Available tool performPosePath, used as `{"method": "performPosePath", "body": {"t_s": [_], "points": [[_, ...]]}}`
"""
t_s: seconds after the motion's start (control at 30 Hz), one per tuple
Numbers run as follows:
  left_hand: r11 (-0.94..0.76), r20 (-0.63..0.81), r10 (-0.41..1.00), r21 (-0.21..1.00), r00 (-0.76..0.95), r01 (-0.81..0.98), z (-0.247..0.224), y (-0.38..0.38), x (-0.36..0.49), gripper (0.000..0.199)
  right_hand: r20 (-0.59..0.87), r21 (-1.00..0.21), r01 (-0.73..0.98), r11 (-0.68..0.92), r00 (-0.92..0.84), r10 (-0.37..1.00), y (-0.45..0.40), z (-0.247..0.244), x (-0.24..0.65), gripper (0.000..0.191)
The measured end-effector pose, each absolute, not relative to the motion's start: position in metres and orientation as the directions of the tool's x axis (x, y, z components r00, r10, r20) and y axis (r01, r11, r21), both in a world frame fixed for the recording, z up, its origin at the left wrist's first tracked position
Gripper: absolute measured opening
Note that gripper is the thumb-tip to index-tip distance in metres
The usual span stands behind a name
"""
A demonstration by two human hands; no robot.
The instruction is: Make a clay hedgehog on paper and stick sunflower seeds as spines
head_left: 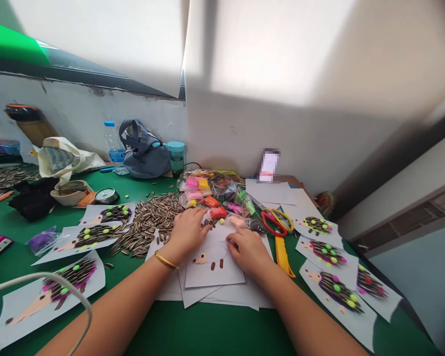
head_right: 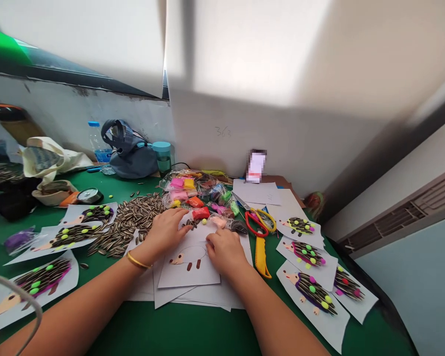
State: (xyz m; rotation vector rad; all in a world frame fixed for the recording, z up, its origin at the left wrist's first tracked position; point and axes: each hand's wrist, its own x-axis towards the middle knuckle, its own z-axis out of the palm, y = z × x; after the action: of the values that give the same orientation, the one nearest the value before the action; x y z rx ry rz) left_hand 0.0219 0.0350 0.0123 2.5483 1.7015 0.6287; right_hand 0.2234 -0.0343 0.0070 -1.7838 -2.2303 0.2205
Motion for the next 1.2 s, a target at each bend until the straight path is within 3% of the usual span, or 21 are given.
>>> {"method": "performPosePath", "body": {"t_s": [0.13,0.27,0.47,0.63,0.8,0.9,1.0,1.2], "points": [[-0.426,0.247,0.893,0.196,0.376,0.883,0.019,0.054,0.040,0.049,0.134,-0.284,0.927,0.245,-0.214,0.967,-0.035,0.005,0.223,0.018],[-0.389,0.227,0.910,0.182,0.346,0.903,0.021,0.064,0.049,0.037,0.158,-0.287,0.924,0.253,-0.215,0.964,-0.035,0.004,0.225,0.019],[-0.476,0.433,0.837,0.277,0.334,0.835,0.032,0.050,0.041,0.038,0.338,-0.320,0.903,0.287,-0.174,0.925,-0.035,0.003,0.227,0.037],[-0.682,0.584,0.714,0.454,0.387,0.573,0.036,0.012,0.040,0.040,0.491,-0.370,0.856,0.361,-0.150,0.858,-0.036,0.001,0.227,0.065],[-0.685,0.598,0.728,0.636,0.334,0.354,0.023,-0.015,0.039,0.029,0.485,-0.427,0.765,0.482,-0.256,0.836,-0.034,0.000,0.228,0.045],[-0.657,0.576,0.752,0.693,0.320,0.297,0.019,-0.015,0.033,0.005,0.475,-0.447,0.746,0.494,-0.270,0.837,-0.033,0.000,0.228,0.038],[-0.630,0.548,0.775,0.709,0.315,0.317,0.018,-0.010,0.029,0.014,0.470,-0.445,0.737,0.509,-0.292,0.833,-0.033,0.000,0.227,0.036],[-0.485,0.407,0.862,0.835,0.304,0.258,0.011,-0.001,0.029,0.010,0.461,-0.453,0.725,0.518,-0.307,0.833,-0.035,0.002,0.224,0.032]]}}
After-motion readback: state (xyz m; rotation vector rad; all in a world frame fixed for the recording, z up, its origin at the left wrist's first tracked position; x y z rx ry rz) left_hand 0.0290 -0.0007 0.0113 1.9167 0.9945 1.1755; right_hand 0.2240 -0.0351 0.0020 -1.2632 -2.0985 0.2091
